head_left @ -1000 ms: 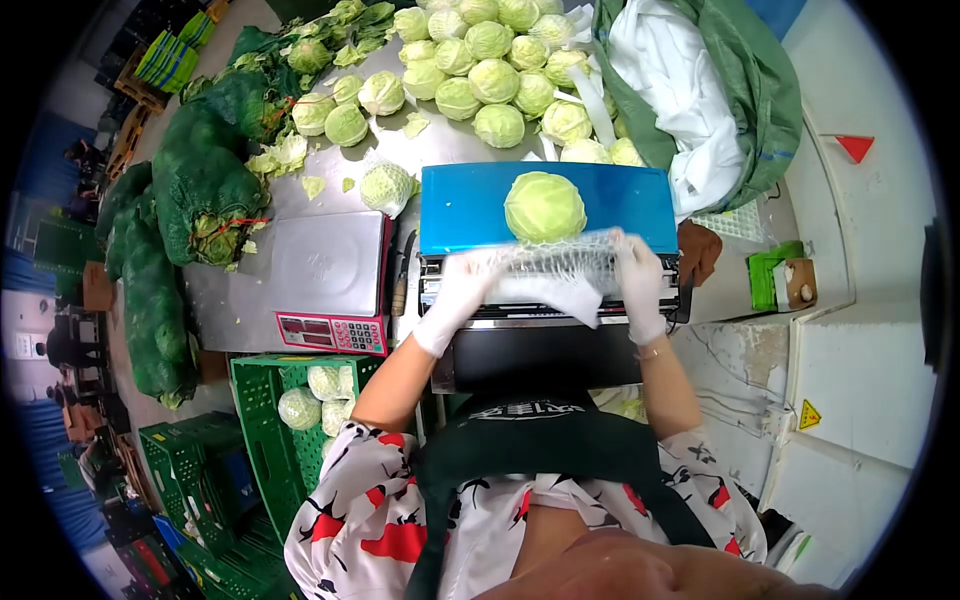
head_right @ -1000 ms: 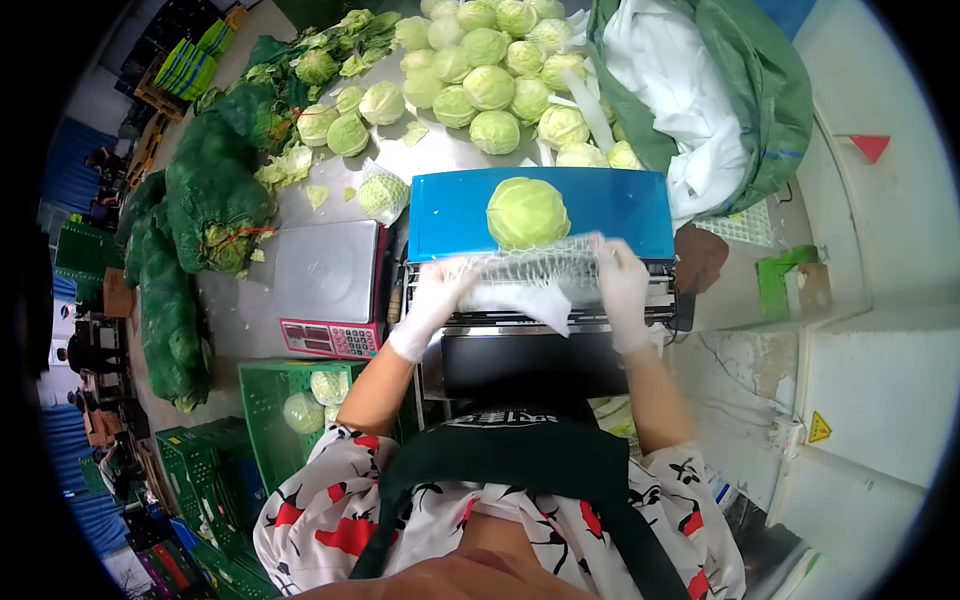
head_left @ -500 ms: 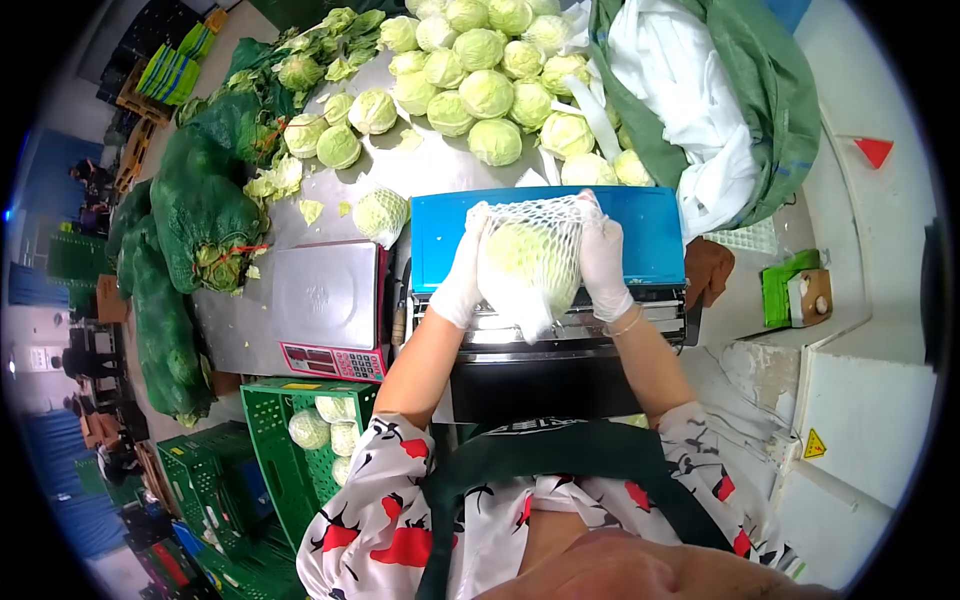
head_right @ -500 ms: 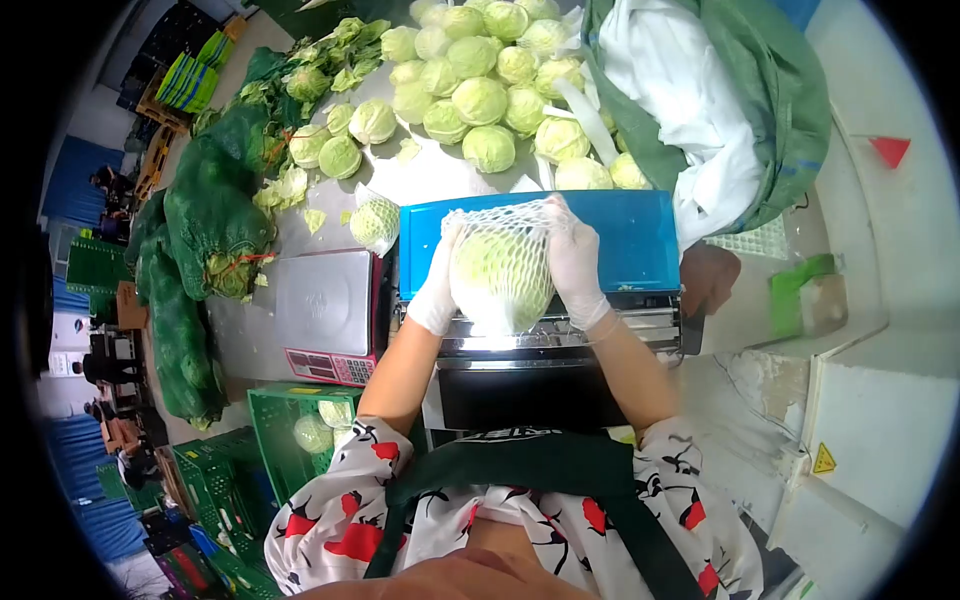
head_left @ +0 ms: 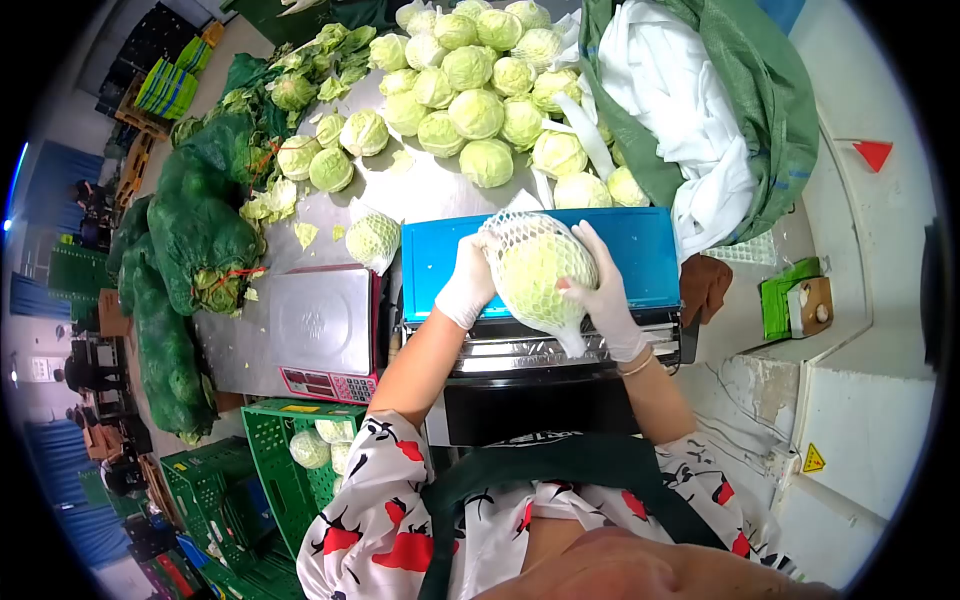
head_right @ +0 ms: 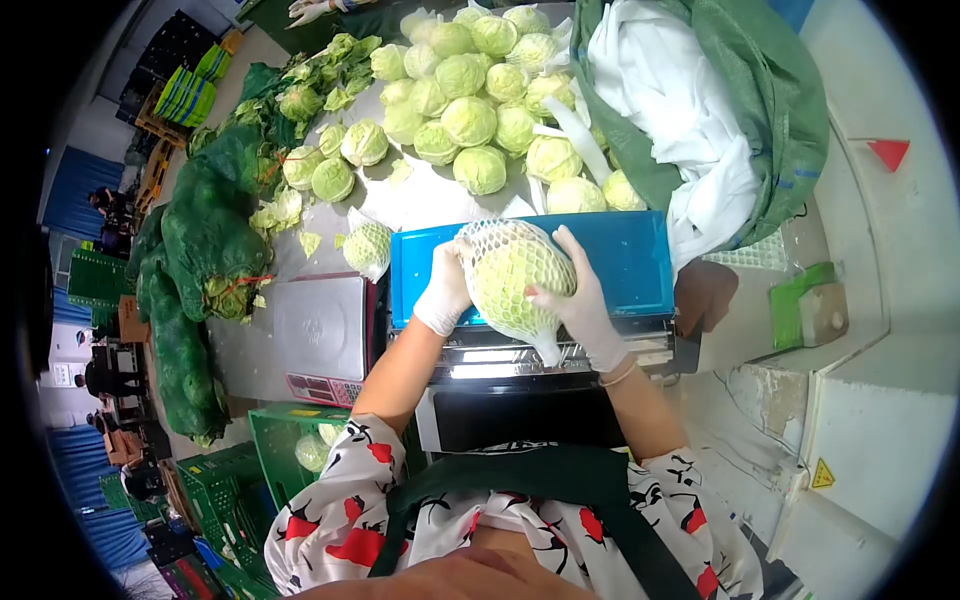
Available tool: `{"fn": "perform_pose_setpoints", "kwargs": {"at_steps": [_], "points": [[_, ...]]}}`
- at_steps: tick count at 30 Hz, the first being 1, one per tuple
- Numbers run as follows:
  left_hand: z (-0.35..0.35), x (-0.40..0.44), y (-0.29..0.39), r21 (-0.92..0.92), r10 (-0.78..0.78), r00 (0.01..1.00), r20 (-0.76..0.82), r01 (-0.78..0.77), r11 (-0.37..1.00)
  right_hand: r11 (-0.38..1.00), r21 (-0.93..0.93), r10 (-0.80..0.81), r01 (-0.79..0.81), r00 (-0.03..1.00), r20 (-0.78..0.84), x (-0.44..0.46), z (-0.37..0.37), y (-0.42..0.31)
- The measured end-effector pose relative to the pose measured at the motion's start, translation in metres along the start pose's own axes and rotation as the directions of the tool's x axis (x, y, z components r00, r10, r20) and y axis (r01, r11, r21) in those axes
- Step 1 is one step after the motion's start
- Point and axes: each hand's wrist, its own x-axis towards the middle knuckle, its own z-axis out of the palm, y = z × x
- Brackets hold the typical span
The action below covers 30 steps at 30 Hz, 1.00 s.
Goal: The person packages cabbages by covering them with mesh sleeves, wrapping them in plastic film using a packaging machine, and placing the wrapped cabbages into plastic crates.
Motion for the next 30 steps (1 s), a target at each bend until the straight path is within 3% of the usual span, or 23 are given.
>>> {"fn": "perform_pose_setpoints", "kwargs": {"at_steps": [1,3,4,5,7,8,9,11,13,15,17,19,20,21,23,25,26,27,29,30], "points": [[0.007,-0.002,0.000,0.277,0.162,0.972,-0.170,-0.111,0.954,0.987,-0.140,-0.079,0.073,0.996,-0.036,-0.005,0.006,-0.001],[0.023,-0.008,-0.001,0.770,0.552,0.771,-0.318,-0.130,0.625,0.897,-0.404,-0.217,0.181,0.975,-0.044,-0.016,0.016,-0.003],[0.031,-0.021,-0.001,0.900,0.711,0.625,-0.322,-0.031,0.435,0.824,-0.520,-0.272,0.223,0.962,-0.019,-0.020,0.021,-0.003],[0.028,-0.035,-0.002,0.977,0.814,0.567,-0.125,-0.071,0.199,0.737,-0.624,-0.321,0.261,0.947,0.016,-0.023,0.025,-0.003],[0.034,-0.065,-0.011,0.845,0.710,0.689,-0.145,-0.287,0.451,0.844,-0.504,-0.231,0.182,0.972,-0.035,-0.025,0.031,-0.001],[0.040,-0.071,-0.013,0.833,0.581,0.804,-0.125,-0.233,0.502,0.913,-0.391,-0.143,0.117,0.989,-0.038,-0.021,0.032,0.006],[0.034,-0.068,-0.023,0.951,0.568,0.819,-0.088,-0.100,0.292,0.961,-0.273,-0.056,0.045,0.998,-0.035,-0.018,0.032,0.014],[0.043,-0.062,-0.039,0.986,0.608,0.782,0.138,-0.050,-0.158,0.949,-0.303,-0.096,0.082,0.995,-0.030,-0.014,0.031,0.017],[0.041,-0.055,-0.033,0.999,0.515,0.856,0.048,-0.041,-0.025,0.863,-0.490,-0.162,0.122,0.986,-0.039,-0.022,0.030,0.011],[0.029,-0.051,-0.027,0.995,0.412,0.911,-0.030,-0.014,0.103,0.864,-0.495,-0.142,0.091,0.988,-0.066,-0.031,0.026,0.007],[0.024,-0.064,-0.024,0.986,0.494,0.862,-0.114,0.039,0.160,0.882,-0.470,-0.098,0.030,0.988,-0.122,-0.037,0.022,0.010],[0.025,-0.105,-0.017,0.965,0.666,0.733,0.139,0.051,-0.257,0.806,-0.581,-0.249,0.111,0.954,-0.164,-0.054,0.009,0.018],[0.026,-0.132,-0.011,0.887,0.703,0.683,0.199,0.179,-0.425,0.748,-0.656,-0.306,0.096,0.928,-0.213,-0.067,0.002,0.008],[0.015,-0.158,-0.007,0.785,0.691,0.702,0.172,0.327,-0.527,0.687,-0.723,-0.365,0.069,0.893,-0.262,-0.085,-0.004,-0.002],[-0.010,-0.200,-0.025,0.540,0.684,0.714,0.147,0.521,-0.661,0.299,-0.938,-0.466,-0.176,0.831,-0.305,-0.115,-0.024,0.007],[0.003,-0.208,-0.043,0.469,0.659,0.736,0.155,0.532,-0.704,0.066,-0.890,-0.250,-0.450,0.856,-0.452,-0.139,-0.020,0.020],[0.008,-0.204,-0.049,0.489,0.650,0.749,0.129,0.523,-0.699,-0.089,-0.911,-0.329,-0.404,0.875,-0.356,-0.141,-0.015,0.034],[0.008,-0.200,-0.055,0.501,0.669,0.732,0.132,0.532,-0.682,-0.071,-0.909,-0.288,-0.412,0.881,-0.376,-0.143,-0.013,0.044],[0.017,-0.200,-0.057,0.469,0.715,0.681,0.160,0.585,-0.662,0.144,-0.907,-0.232,-0.396,0.877,-0.420,-0.135,-0.011,0.055],[0.013,-0.205,-0.057,0.496,0.738,0.670,0.076,0.617,-0.611,0.222,-0.903,-0.269,-0.367,0.867,-0.419,-0.134,-0.011,0.059]]}}
